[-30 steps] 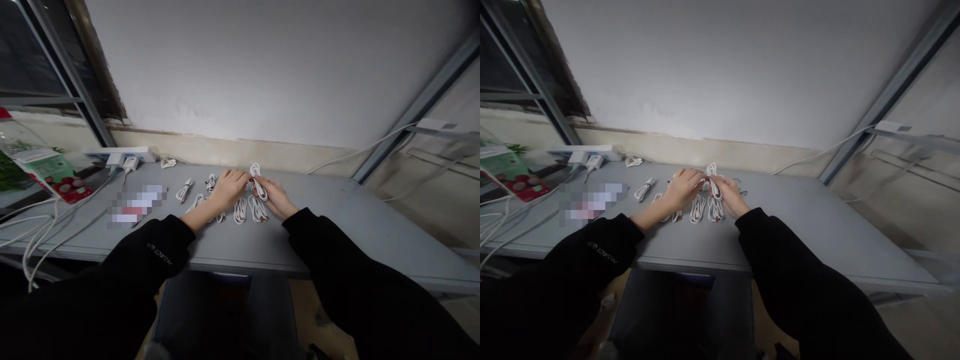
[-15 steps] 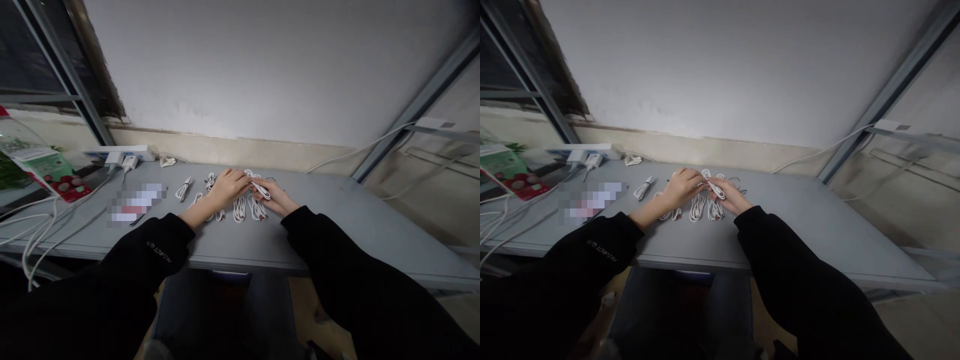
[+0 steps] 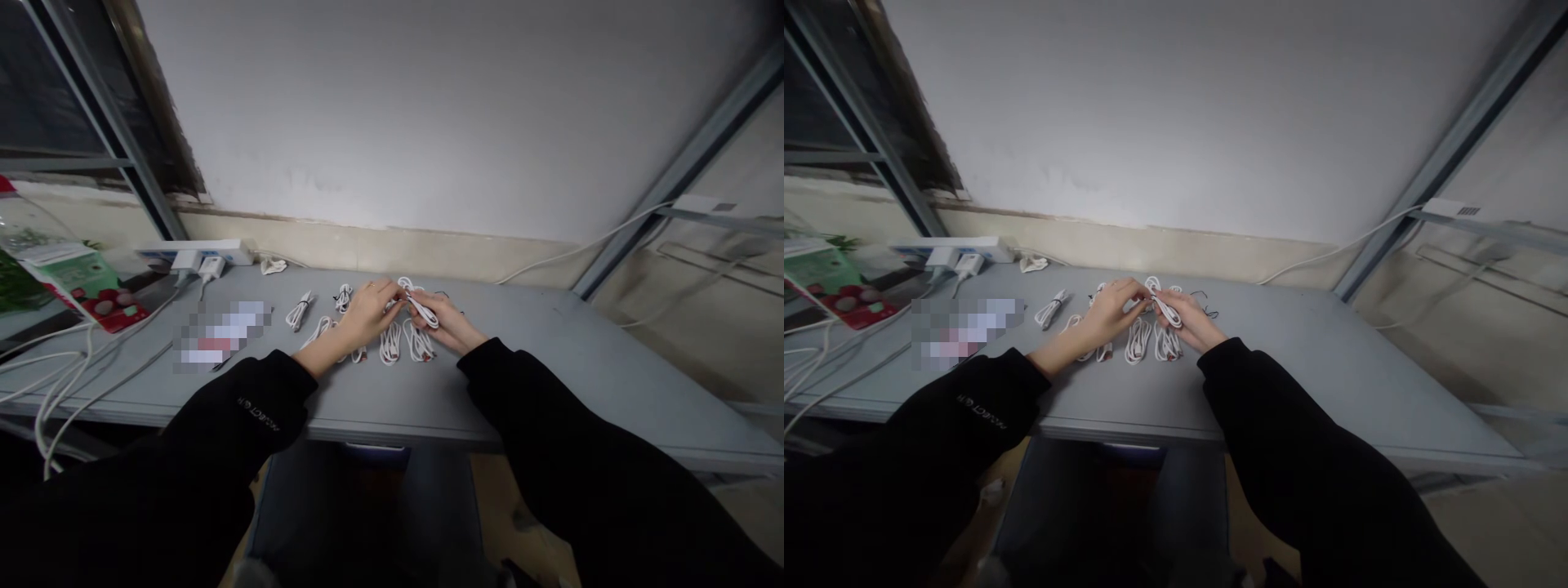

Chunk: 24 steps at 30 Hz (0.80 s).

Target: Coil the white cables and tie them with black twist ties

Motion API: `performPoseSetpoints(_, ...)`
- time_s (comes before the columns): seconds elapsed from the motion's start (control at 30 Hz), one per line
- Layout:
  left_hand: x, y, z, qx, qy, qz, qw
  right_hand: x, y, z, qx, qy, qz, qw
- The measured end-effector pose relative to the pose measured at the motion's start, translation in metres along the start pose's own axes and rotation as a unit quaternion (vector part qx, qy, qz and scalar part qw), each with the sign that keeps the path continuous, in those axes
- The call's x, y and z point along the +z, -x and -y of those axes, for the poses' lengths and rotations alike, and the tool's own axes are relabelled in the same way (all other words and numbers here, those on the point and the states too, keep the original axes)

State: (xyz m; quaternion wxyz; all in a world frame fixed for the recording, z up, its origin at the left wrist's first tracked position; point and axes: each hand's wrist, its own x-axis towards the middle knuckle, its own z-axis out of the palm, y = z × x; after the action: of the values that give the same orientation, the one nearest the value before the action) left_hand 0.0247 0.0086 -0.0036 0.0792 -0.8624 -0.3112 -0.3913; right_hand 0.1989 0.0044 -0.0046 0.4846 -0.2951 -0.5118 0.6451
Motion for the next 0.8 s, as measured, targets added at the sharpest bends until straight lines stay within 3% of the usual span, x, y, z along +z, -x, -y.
performPoseSetpoints(0.33,-0.004,-0.001,0.004,0.068,-0.041,0.003,0.997,0.0,0.003,0.0,0.019,-0.025,0.047,0.998)
performPoseSetpoints(0.8,-0.011,0.0,0.0,0.132,0.062,0.002,0.989,-0.003,0.006,-0.001,0.07,-0.011,0.098,0.993)
